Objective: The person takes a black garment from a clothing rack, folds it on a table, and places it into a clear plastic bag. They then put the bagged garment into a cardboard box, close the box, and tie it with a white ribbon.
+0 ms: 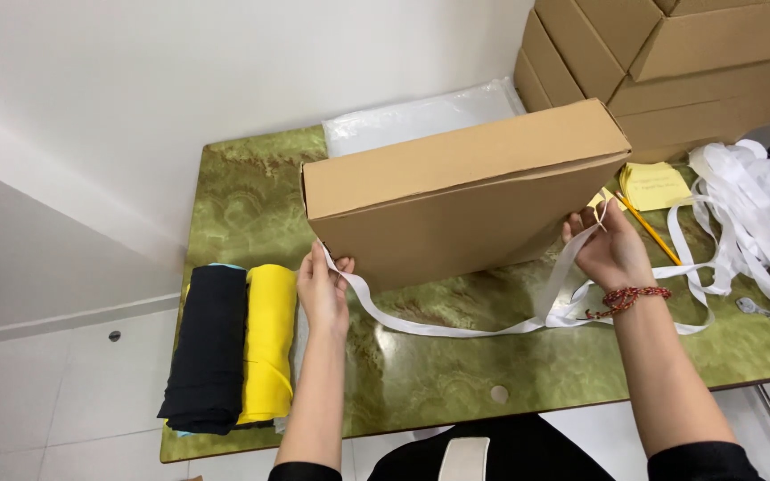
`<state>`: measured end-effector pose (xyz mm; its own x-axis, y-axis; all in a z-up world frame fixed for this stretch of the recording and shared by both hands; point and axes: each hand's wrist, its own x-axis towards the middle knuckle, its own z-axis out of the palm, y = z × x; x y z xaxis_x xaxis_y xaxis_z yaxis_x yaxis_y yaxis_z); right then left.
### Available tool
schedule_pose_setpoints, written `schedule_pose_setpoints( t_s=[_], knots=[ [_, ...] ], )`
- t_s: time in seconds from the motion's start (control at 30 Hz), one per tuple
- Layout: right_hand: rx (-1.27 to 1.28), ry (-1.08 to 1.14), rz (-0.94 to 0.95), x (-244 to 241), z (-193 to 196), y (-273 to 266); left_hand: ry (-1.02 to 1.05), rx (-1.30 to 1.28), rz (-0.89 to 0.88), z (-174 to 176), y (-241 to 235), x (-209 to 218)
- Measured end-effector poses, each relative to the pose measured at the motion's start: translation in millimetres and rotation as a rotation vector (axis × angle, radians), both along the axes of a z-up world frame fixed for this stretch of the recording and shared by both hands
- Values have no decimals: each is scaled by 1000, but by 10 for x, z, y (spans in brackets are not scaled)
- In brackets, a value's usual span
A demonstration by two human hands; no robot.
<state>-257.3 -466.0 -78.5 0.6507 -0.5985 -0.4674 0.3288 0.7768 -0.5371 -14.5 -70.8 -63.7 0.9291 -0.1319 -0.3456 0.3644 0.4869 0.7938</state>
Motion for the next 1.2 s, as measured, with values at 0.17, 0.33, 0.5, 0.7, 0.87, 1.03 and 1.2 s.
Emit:
schedule_pose_setpoints(
  t_s=[0.17, 0.33, 0.5, 0.7, 0.87, 1.03, 1.2],
  knots=[
    [-223, 204, -56, 63, 59, 568, -60, -73, 126, -37, -70, -330],
    [-322, 277, -137, 211, 19, 974, -114, 78, 45, -366, -297, -611],
    [-467, 422, -165, 246, 115, 1205, -165, 229, -17, -344, -487, -848],
    [-397, 314, -101, 247, -245, 1035, -192, 233, -161, -241, -704, -1089],
    [-277, 23, 139, 129, -80, 1103, -176, 199, -301, -314, -813, -1179],
    [-152, -157, 193, 69, -108, 1111, -234, 252, -419, -84, -837, -1209],
    [-157, -272, 193, 146, -267, 1074, -298, 197, -527, 178, -812, -1198]
  ],
)
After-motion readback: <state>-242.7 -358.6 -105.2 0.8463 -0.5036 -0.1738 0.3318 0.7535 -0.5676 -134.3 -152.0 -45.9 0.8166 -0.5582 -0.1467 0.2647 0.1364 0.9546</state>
